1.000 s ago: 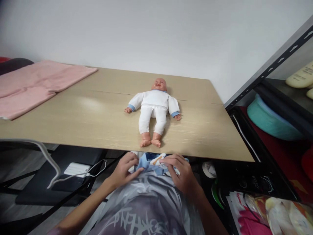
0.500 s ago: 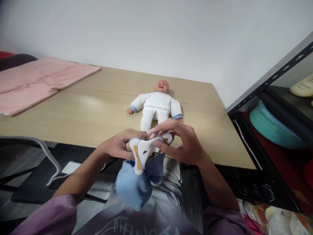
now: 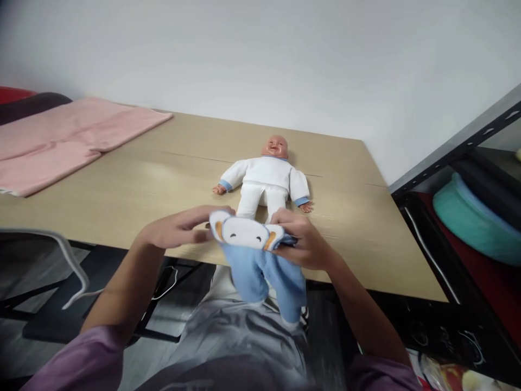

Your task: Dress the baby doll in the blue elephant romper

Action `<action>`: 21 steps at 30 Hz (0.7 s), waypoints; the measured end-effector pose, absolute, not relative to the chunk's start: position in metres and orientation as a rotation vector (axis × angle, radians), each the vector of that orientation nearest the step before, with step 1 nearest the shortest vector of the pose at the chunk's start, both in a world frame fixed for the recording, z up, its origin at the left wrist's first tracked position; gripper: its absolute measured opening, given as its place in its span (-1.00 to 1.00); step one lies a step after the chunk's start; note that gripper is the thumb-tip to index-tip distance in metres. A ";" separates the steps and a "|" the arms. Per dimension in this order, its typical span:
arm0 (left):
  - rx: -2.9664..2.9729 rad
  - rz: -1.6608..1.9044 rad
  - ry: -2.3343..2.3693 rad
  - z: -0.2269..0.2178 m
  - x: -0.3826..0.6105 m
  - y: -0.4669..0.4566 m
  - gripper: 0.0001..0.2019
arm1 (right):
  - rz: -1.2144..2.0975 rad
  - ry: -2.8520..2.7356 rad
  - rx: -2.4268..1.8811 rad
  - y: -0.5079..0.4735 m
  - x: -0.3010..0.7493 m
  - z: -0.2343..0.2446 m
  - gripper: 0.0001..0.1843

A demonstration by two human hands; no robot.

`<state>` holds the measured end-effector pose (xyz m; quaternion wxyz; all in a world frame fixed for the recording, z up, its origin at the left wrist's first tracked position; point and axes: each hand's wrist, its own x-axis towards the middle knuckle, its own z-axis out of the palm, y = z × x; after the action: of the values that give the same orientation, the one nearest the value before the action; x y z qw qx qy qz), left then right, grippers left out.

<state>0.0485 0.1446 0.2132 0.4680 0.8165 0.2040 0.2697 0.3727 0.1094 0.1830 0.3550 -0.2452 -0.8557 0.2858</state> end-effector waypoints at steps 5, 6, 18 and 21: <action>2.209 0.537 0.591 0.192 0.052 0.140 -0.54 | 0.589 -2.233 -0.625 0.108 0.389 0.200 -0.95; 2.231 0.572 0.619 0.187 0.056 0.140 -0.57 | 0.622 -2.234 -0.633 0.107 0.390 0.204 -0.95; 1.816 0.736 0.498 0.187 0.082 0.154 -0.70 | 1.186 -2.274 -0.558 0.137 0.359 0.196 -0.40; 1.837 0.376 0.356 0.193 0.070 0.161 -0.63 | 1.263 -2.201 -0.527 0.136 0.369 0.185 -0.44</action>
<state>0.0697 0.1611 0.1930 0.5782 0.7853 0.1523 0.1609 0.3688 0.1359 0.1847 0.2714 -0.1955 -0.8174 0.4689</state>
